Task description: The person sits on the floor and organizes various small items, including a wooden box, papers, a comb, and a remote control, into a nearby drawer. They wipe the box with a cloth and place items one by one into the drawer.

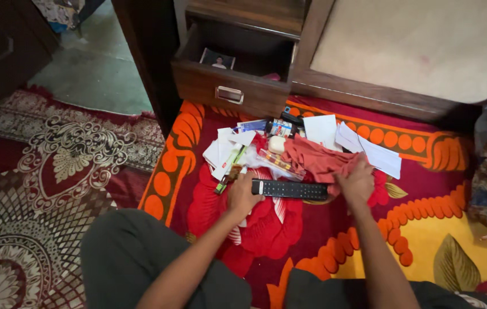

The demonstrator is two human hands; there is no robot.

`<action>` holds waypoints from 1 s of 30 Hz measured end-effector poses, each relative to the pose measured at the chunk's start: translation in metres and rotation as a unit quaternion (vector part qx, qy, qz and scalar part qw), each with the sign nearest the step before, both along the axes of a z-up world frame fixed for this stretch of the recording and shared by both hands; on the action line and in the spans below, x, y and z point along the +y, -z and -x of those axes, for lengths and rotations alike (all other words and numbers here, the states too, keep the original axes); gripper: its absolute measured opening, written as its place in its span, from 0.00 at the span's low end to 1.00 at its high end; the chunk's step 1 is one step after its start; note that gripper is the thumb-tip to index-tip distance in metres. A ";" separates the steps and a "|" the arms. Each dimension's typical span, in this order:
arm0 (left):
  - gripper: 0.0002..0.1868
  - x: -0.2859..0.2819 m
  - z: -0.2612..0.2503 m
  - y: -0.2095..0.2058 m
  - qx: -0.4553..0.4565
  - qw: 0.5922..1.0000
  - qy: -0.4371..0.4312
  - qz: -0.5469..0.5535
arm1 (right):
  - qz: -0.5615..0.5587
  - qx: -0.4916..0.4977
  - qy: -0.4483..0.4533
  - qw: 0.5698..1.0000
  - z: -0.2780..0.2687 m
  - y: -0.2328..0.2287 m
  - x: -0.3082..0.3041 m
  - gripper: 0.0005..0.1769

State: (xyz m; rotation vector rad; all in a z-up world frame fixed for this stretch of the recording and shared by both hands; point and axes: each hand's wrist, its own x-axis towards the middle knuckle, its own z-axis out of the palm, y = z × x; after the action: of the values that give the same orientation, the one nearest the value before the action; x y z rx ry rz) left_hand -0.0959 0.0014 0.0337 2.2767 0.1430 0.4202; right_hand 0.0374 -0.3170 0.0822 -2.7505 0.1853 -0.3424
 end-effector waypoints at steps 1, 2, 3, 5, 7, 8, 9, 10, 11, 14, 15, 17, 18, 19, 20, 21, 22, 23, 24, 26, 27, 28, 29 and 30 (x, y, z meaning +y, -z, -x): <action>0.36 -0.002 0.000 0.004 0.005 0.999 0.002 0.032 | 0.004 0.003 0.004 1.000 0.003 -0.002 -0.004 0.51; 0.36 -0.003 -0.003 0.008 0.011 0.998 0.003 0.064 | 0.007 0.006 0.008 1.000 0.008 -0.006 -0.007 0.40; 0.36 -0.005 -0.003 0.013 0.018 0.995 0.005 0.098 | 0.013 0.011 0.012 1.000 0.014 -0.011 -0.008 0.29; 0.37 -0.005 -0.008 0.019 0.043 0.992 0.012 0.116 | -0.084 -0.090 -0.050 0.991 0.041 -0.016 -0.003 0.24; 0.35 -0.001 -0.013 0.024 0.087 0.979 0.026 0.182 | -0.178 -0.141 -0.082 0.970 0.066 -0.024 0.013 0.21; 0.33 0.000 -0.016 0.027 0.118 0.963 0.036 0.238 | -0.223 -0.141 -0.083 0.961 0.076 -0.026 0.029 0.21; 0.31 -0.001 -0.017 0.030 0.149 0.943 0.048 0.294 | -0.267 -0.141 -0.082 0.950 0.085 -0.029 0.045 0.21; 0.29 -0.003 -0.015 0.035 0.177 0.914 0.057 0.361 | -0.204 -0.159 -0.167 0.951 0.091 -0.033 0.060 0.17; 0.28 -0.003 -0.017 0.038 0.200 0.881 0.066 0.424 | -0.139 -0.177 -0.251 0.941 0.094 -0.037 0.076 0.13; 0.25 -0.008 -0.021 0.053 0.225 0.805 0.072 0.544 | -0.152 -0.104 -0.375 0.909 0.119 -0.030 0.130 0.19; 0.25 -0.008 -0.020 0.060 0.228 0.784 0.069 0.573 | -0.156 -0.123 -0.422 0.885 0.129 -0.025 0.142 0.23; 0.22 -0.006 -0.023 0.073 0.216 0.779 0.096 0.580 | -0.123 -0.122 -0.452 0.875 0.145 -0.017 0.152 0.26; 0.22 -0.004 -0.023 0.079 0.210 0.777 0.109 0.584 | -0.107 -0.121 -0.467 0.870 0.148 -0.014 0.155 0.29; 0.21 -0.004 -0.025 0.085 0.209 0.781 0.098 0.581 | -0.111 -0.106 -0.484 0.861 0.148 -0.013 0.154 0.33; 0.20 -0.003 -0.026 0.089 0.209 0.784 0.086 0.578 | -0.115 -0.091 -0.502 0.852 0.148 -0.012 0.151 0.38; 0.20 -0.007 -0.026 0.092 0.211 0.787 0.077 0.575 | -0.118 -0.074 -0.517 0.844 0.147 -0.012 0.145 0.42; 0.18 -0.011 -0.025 0.094 0.215 0.768 0.082 0.598 | -0.041 -0.084 -0.493 0.865 0.148 -0.013 0.138 0.44; 0.16 -0.008 -0.028 0.093 0.216 0.751 0.088 0.618 | 0.034 -0.098 -0.465 0.879 0.145 -0.014 0.136 0.45; 0.15 -0.005 -0.030 0.091 0.217 0.734 0.093 0.637 | 0.109 -0.111 -0.434 0.887 0.141 -0.015 0.134 0.47; 0.14 -0.001 -0.026 0.088 0.210 0.727 0.116 0.643 | 0.129 -0.100 -0.391 0.906 0.139 -0.011 0.129 0.45; 0.15 -0.004 -0.025 0.085 0.207 0.722 0.130 0.647 | 0.142 -0.094 -0.368 0.914 0.138 -0.010 0.121 0.44; 0.15 -0.006 -0.024 0.082 0.211 0.727 0.129 0.640 | 0.148 -0.090 -0.356 0.918 0.136 -0.008 0.114 0.43; 0.16 -0.007 -0.023 0.078 0.214 0.733 0.129 0.632 | 0.154 -0.086 -0.343 0.923 0.133 -0.006 0.107 0.42; 0.16 -0.008 -0.023 0.075 0.218 0.739 0.129 0.624 | 0.160 -0.083 -0.330 0.927 0.130 -0.004 0.100 0.41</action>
State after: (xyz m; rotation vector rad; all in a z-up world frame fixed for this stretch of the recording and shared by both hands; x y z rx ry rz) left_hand -0.0733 -0.0063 -0.0410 0.9610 0.2434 -0.3353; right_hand -0.0926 -0.2172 0.0864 -2.8599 -0.8932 -0.4356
